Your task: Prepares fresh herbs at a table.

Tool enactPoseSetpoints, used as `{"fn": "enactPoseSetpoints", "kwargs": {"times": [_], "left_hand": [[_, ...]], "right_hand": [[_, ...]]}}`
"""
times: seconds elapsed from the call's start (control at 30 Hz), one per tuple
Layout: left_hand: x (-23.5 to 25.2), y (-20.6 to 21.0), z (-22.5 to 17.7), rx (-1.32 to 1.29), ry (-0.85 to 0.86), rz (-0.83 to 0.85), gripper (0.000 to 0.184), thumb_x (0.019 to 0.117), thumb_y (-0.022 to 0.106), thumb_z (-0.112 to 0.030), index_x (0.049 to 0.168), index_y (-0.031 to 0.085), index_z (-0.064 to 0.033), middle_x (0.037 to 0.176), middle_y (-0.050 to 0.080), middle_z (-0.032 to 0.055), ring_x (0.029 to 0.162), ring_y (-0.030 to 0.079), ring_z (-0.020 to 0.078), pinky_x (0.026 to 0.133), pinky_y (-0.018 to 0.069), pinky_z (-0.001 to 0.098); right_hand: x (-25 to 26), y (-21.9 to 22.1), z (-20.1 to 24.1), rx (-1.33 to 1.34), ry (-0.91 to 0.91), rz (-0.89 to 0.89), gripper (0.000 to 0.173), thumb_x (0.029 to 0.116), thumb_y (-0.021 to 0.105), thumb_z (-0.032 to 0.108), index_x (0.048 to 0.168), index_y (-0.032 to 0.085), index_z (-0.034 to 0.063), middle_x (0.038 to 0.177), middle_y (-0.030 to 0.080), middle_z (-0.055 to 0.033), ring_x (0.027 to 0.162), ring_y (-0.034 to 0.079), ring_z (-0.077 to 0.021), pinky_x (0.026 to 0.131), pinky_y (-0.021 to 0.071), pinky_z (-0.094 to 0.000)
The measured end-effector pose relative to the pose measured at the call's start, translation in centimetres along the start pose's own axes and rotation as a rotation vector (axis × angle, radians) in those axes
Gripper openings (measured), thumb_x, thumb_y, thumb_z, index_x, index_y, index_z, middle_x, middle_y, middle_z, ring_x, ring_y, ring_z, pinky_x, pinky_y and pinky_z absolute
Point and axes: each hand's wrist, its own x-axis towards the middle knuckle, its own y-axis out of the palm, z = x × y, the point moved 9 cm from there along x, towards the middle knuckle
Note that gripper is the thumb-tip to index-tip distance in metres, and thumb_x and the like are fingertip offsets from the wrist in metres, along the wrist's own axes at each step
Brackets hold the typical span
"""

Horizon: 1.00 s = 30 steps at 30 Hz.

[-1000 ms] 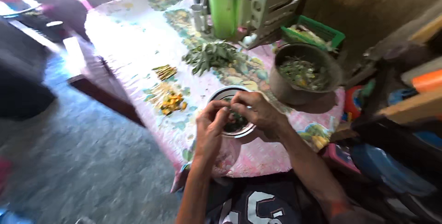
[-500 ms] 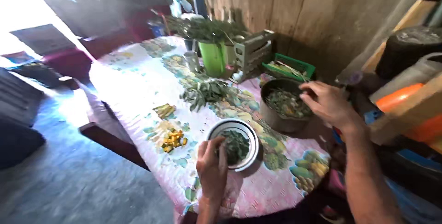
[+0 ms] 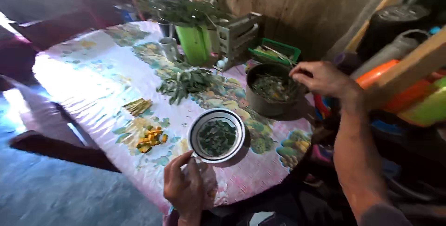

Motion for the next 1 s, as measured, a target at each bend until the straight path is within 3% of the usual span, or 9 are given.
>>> {"fn": "enactPoseSetpoints", "kwargs": {"times": [0.13, 0.23, 0.37, 0.47, 0.57, 0.67, 0.77, 0.87, 1.0], "left_hand": [[-1.1, -0.2, -0.2, -0.013, 0.017, 0.027, 0.021, 0.0956, 0.060, -0.011, 0.105, 0.070, 0.0049, 0.098, 0.068, 0.0139, 0.092, 0.066, 0.0127, 0.086, 0.0549, 0.0246], [-1.7, 0.1, -0.3, -0.008, 0.038, 0.060, 0.019, 0.0945, 0.059, -0.010, 0.104, 0.069, 0.0032, 0.097, 0.067, 0.0117, 0.093, 0.064, 0.0109, 0.087, 0.0536, 0.0226], [-1.9, 0.1, 0.1, -0.001, 0.025, 0.071, 0.020, 0.0959, 0.058, -0.011, 0.105, 0.069, 0.0030, 0.098, 0.067, 0.0111, 0.094, 0.064, 0.0098, 0.087, 0.0540, 0.0222], [-1.8, 0.2, 0.3, -0.006, 0.008, 0.076, 0.020, 0.0961, 0.057, -0.010, 0.104, 0.069, 0.0044, 0.099, 0.067, 0.0120, 0.093, 0.065, 0.0094, 0.087, 0.0544, 0.0219], [-1.8, 0.1, 0.6, -0.013, -0.006, 0.079, 0.021, 0.0952, 0.057, -0.011, 0.104, 0.069, 0.0045, 0.098, 0.067, 0.0110, 0.093, 0.065, 0.0096, 0.086, 0.0548, 0.0224], [-1.7, 0.1, 0.9, -0.032, -0.014, 0.065, 0.021, 0.0960, 0.057, -0.012, 0.103, 0.069, 0.0041, 0.097, 0.068, 0.0108, 0.092, 0.065, 0.0091, 0.085, 0.0549, 0.0216], [-1.7, 0.0, 1.0, -0.045, -0.029, 0.062, 0.021, 0.0960, 0.057, -0.011, 0.103, 0.069, 0.0043, 0.098, 0.068, 0.0110, 0.091, 0.065, 0.0092, 0.085, 0.0552, 0.0218], [-1.7, 0.1, 0.9, -0.043, -0.038, 0.064, 0.020, 0.0956, 0.057, -0.011, 0.102, 0.069, 0.0037, 0.097, 0.068, 0.0102, 0.092, 0.065, 0.0086, 0.085, 0.0548, 0.0213], [-1.3, -0.3, 0.2, -0.025, -0.030, 0.034, 0.019, 0.0945, 0.062, -0.015, 0.100, 0.071, 0.0013, 0.090, 0.068, 0.0074, 0.087, 0.064, 0.0065, 0.083, 0.0544, 0.0195]], "right_hand": [[1.0, -1.0, -1.0, -0.051, -0.018, 0.041, 0.018, 0.1021, 0.060, 0.021, 0.108, 0.073, 0.0093, 0.095, 0.072, -0.0083, 0.088, 0.069, -0.0224, 0.084, 0.0550, -0.0515], [1.3, 2.1, -1.1, 0.002, -0.010, 0.289, 0.015, 0.1017, 0.063, 0.018, 0.105, 0.074, 0.0089, 0.090, 0.071, -0.0079, 0.082, 0.068, -0.0211, 0.081, 0.0551, -0.0481], [1.9, 8.2, -0.2, 0.059, -0.157, 0.565, 0.022, 0.1040, 0.057, 0.019, 0.103, 0.076, 0.0083, 0.087, 0.071, -0.0059, 0.081, 0.066, -0.0175, 0.079, 0.0539, -0.0436], [2.9, 11.2, 0.4, 0.066, -0.199, 0.623, 0.021, 0.1031, 0.055, 0.014, 0.096, 0.072, 0.0034, 0.080, 0.066, -0.0095, 0.076, 0.063, -0.0217, 0.073, 0.0503, -0.0458], [3.0, 10.9, 0.6, 0.090, -0.225, 0.631, 0.024, 0.1040, 0.054, 0.016, 0.093, 0.072, 0.0044, 0.078, 0.065, -0.0074, 0.074, 0.061, -0.0193, 0.071, 0.0495, -0.0436], [2.6, 7.9, 0.2, 0.167, -0.187, 0.559, 0.022, 0.1041, 0.057, 0.018, 0.097, 0.073, 0.0065, 0.081, 0.067, -0.0036, 0.074, 0.062, -0.0125, 0.071, 0.0516, -0.0359], [2.6, 3.8, -0.6, 0.172, -0.093, 0.377, 0.017, 0.1025, 0.061, 0.017, 0.099, 0.073, 0.0065, 0.082, 0.067, -0.0040, 0.071, 0.062, -0.0120, 0.069, 0.0535, -0.0337], [3.2, 0.1, -0.7, 0.063, -0.061, 0.153, 0.011, 0.1002, 0.064, 0.017, 0.101, 0.072, 0.0086, 0.089, 0.069, -0.0054, 0.081, 0.066, -0.0159, 0.079, 0.0546, -0.0409], [7.0, -2.0, 3.1, -0.008, -0.111, -0.075, 0.012, 0.0991, 0.065, 0.016, 0.105, 0.072, 0.0084, 0.092, 0.070, -0.0090, 0.082, 0.067, -0.0225, 0.078, 0.0543, -0.0502]]}}
